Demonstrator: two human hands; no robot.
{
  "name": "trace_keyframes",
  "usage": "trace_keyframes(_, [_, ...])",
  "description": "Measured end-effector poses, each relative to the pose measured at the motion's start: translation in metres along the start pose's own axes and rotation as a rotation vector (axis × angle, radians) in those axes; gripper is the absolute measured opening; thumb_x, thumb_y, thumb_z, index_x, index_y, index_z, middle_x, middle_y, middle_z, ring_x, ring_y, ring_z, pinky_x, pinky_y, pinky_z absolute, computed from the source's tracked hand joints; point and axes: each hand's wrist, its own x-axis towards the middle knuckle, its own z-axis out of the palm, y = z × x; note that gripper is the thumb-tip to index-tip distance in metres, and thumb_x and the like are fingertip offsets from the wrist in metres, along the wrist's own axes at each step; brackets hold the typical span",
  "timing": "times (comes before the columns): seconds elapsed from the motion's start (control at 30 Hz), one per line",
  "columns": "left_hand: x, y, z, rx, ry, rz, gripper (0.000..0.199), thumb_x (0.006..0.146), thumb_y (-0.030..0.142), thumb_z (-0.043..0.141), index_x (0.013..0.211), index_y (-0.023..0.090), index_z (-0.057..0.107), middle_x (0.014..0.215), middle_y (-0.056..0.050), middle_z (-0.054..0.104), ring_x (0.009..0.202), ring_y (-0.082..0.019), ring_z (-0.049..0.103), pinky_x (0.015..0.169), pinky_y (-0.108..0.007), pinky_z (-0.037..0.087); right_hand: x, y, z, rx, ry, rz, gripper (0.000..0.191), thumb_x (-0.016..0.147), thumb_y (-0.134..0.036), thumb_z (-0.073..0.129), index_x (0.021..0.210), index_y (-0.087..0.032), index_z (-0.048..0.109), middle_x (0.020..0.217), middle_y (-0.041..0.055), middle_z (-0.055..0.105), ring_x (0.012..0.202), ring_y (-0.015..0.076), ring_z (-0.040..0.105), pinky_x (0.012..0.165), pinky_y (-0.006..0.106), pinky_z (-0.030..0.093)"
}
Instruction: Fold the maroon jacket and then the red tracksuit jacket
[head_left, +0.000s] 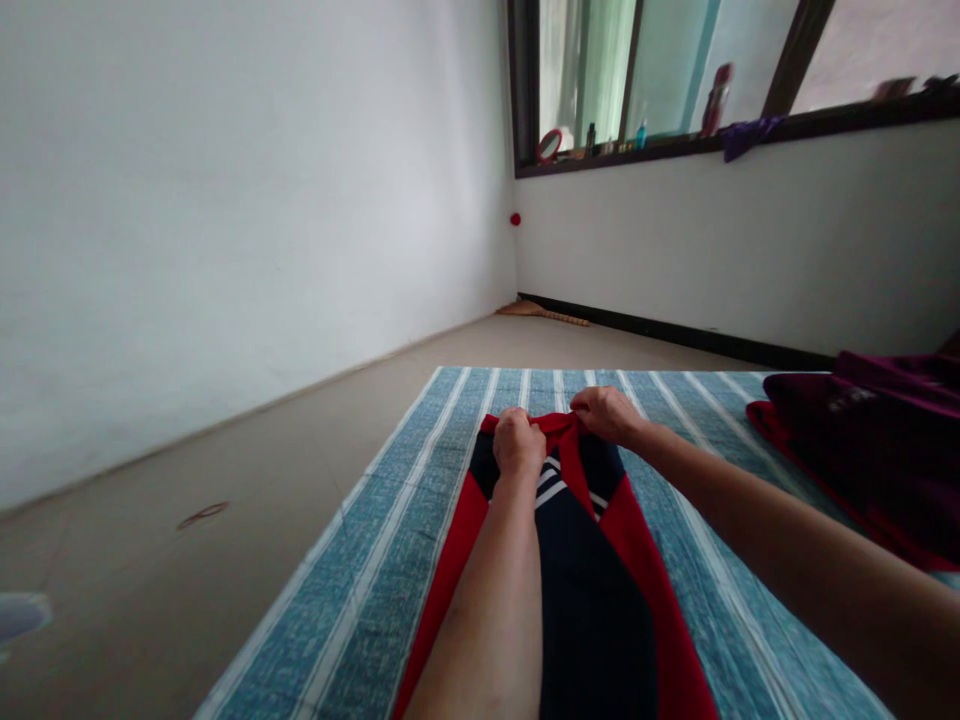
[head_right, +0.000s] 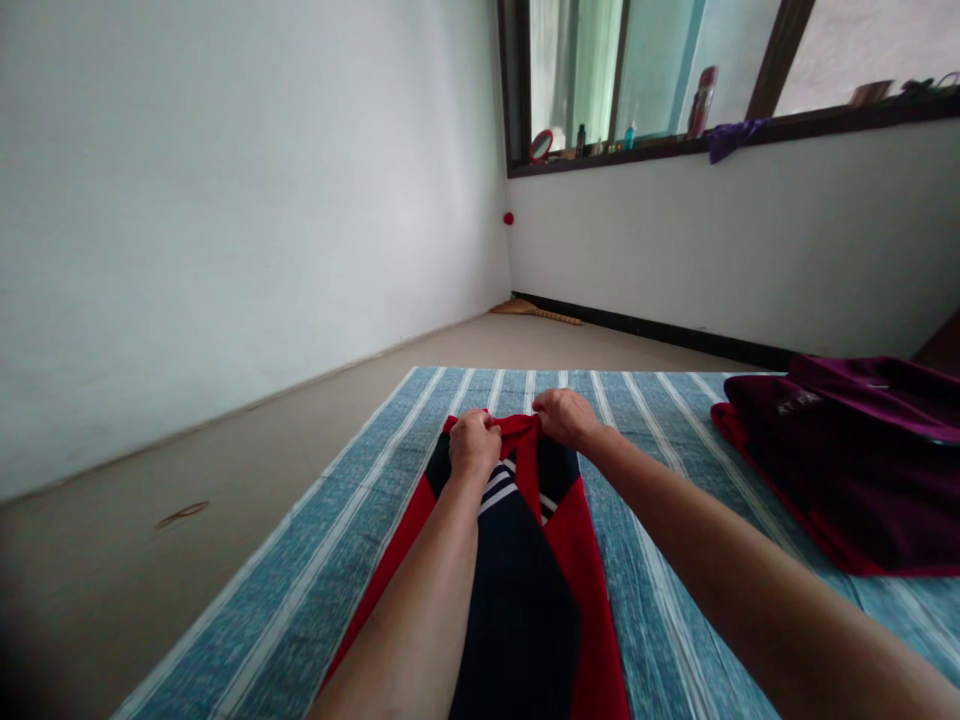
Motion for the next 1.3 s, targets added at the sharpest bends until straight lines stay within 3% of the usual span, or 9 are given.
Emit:
trace_keyframes(0.17, [-0.003,0.002,0.0,0.011,-0.018,0.066,0.033,0.08,0.007,0.052,0.108,0.019,0.065,0.131,-0.008,0.055,0.113,-0.02,0.055,0.093,-0.028,0.042,0.01,-0.001,-0.002,0.062,-0.082,-0.035,0.029,0.073,-0.015,0.056,0.096,-0.022,0.073,0.089,0.0027,0.071,0.082,0.0168,0.063,0.064,0.02,0.039])
trace_keyframes(0.33, [-0.007,0.005,-0.001,0.051,-0.034,0.175,0.044,0.078,0.003,0.049,0.114,0.026,0.062,0.135,-0.002,0.052,0.115,-0.023,0.049,0.093,-0.033,0.041,0.014,-0.008,-0.008,0.083,-0.133,-0.076,0.029,0.068,-0.013,0.058,0.091,-0.022,0.074,0.081,0.0013,0.071,0.074,0.0159,0.061,0.058,0.02,0.037])
trace_keyframes(0.43, [-0.008,0.007,-0.003,0.063,-0.082,0.261,0.042,0.08,0.006,0.05,0.113,0.029,0.063,0.127,-0.002,0.058,0.112,-0.022,0.05,0.093,-0.031,0.04,0.012,-0.009,-0.009,0.099,-0.145,-0.079,0.03,0.068,-0.011,0.057,0.09,-0.021,0.074,0.077,0.0008,0.07,0.07,0.0146,0.06,0.056,0.019,0.036])
trace_keyframes(0.57, [-0.007,0.01,-0.004,0.05,-0.136,0.277,0.033,0.08,0.01,0.051,0.102,0.028,0.067,0.102,-0.005,0.069,0.102,-0.022,0.057,0.084,-0.028,0.044,0.008,-0.008,-0.008,0.122,-0.147,-0.087,0.033,0.067,-0.008,0.055,0.091,-0.022,0.073,0.075,-0.0009,0.069,0.068,0.0126,0.059,0.055,0.018,0.035])
trace_keyframes(0.8, [-0.003,0.011,0.002,0.028,-0.167,0.272,0.032,0.089,0.021,0.042,0.115,0.027,0.061,0.108,-0.006,0.068,0.102,-0.02,0.061,0.085,-0.028,0.044,0.005,-0.009,-0.006,0.154,-0.103,-0.077,0.026,0.069,-0.01,0.056,0.087,-0.018,0.073,0.07,0.0,0.067,0.065,0.0122,0.057,0.054,0.019,0.034])
trace_keyframes(0.93, [-0.003,0.011,0.003,0.054,-0.161,0.254,0.031,0.088,0.022,0.045,0.115,0.025,0.062,0.109,-0.009,0.066,0.101,-0.022,0.062,0.084,-0.029,0.045,0.009,-0.007,-0.004,0.175,-0.067,0.014,0.025,0.071,-0.015,0.06,0.092,-0.019,0.073,0.078,0.0001,0.069,0.071,0.0133,0.06,0.059,0.018,0.04])
trace_keyframes(1.1, [-0.004,0.013,0.002,0.089,-0.129,0.233,0.026,0.084,0.022,0.051,0.105,0.023,0.066,0.108,-0.011,0.063,0.098,-0.024,0.062,0.083,-0.031,0.046,0.02,-0.002,-0.002,0.119,0.024,0.262,0.032,0.071,-0.02,0.063,0.101,-0.014,0.069,0.093,0.0104,0.069,0.084,0.0225,0.062,0.067,0.026,0.045])
trace_keyframes(1.3, [-0.003,0.014,0.0,0.099,-0.1,0.201,0.018,0.081,0.028,0.055,0.092,0.022,0.068,0.1,-0.01,0.065,0.092,-0.025,0.063,0.077,-0.032,0.047,0.034,0.004,0.006,0.077,-0.046,0.409,0.027,0.07,-0.031,0.062,0.084,-0.009,0.071,0.073,0.0153,0.067,0.068,0.0249,0.064,0.051,0.027,0.044])
